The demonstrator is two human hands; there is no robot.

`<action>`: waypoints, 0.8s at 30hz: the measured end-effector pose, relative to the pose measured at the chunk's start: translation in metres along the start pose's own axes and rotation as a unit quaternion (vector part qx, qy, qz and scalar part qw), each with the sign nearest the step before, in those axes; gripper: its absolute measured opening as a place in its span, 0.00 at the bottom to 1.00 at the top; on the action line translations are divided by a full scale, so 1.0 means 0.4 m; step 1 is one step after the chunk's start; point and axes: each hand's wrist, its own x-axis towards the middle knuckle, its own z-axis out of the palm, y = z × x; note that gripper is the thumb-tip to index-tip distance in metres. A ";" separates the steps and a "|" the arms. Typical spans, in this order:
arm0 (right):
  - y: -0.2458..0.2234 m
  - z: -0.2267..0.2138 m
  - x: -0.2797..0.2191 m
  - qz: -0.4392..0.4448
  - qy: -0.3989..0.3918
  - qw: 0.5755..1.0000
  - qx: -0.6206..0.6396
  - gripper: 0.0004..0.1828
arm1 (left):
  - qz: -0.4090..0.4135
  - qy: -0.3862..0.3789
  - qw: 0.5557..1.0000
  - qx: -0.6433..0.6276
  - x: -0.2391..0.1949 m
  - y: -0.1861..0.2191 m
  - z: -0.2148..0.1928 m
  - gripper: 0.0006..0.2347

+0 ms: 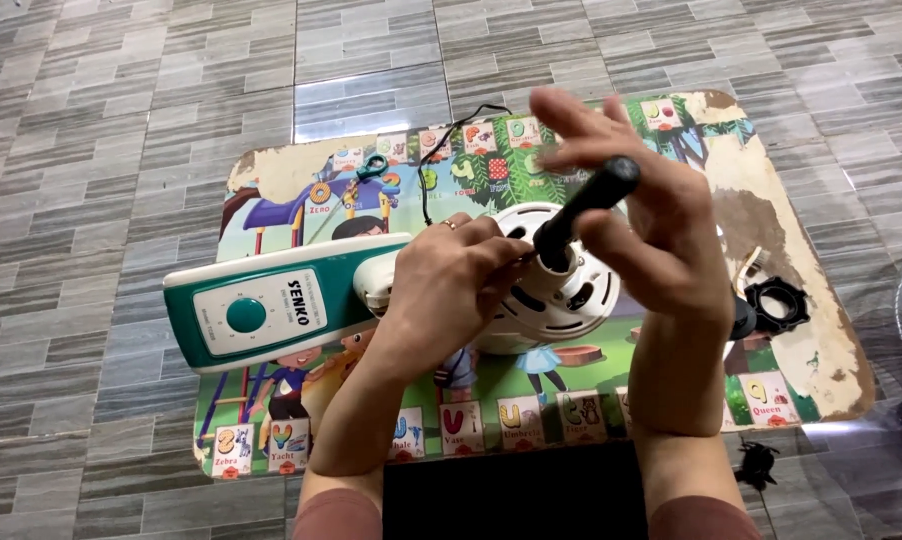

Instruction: The person uses a screwdriver to tighten screws on the motor housing of a handheld appliance. They repeatedly adjust the screwdriver and rotate the housing to access different screw locations.

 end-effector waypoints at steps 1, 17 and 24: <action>-0.007 -0.008 0.001 0.000 -0.047 0.998 0.039 0.26 | -0.001 0.003 1.000 -0.007 -0.001 0.002 -0.002 0.10; 0.054 0.055 -0.044 -0.088 0.270 0.953 0.103 0.10 | 0.016 0.042 0.999 0.009 -0.011 0.001 0.015 0.04; 0.019 -0.103 -0.131 -0.026 0.363 0.923 -0.123 0.11 | 0.094 0.054 0.993 0.040 -0.017 0.000 0.008 0.03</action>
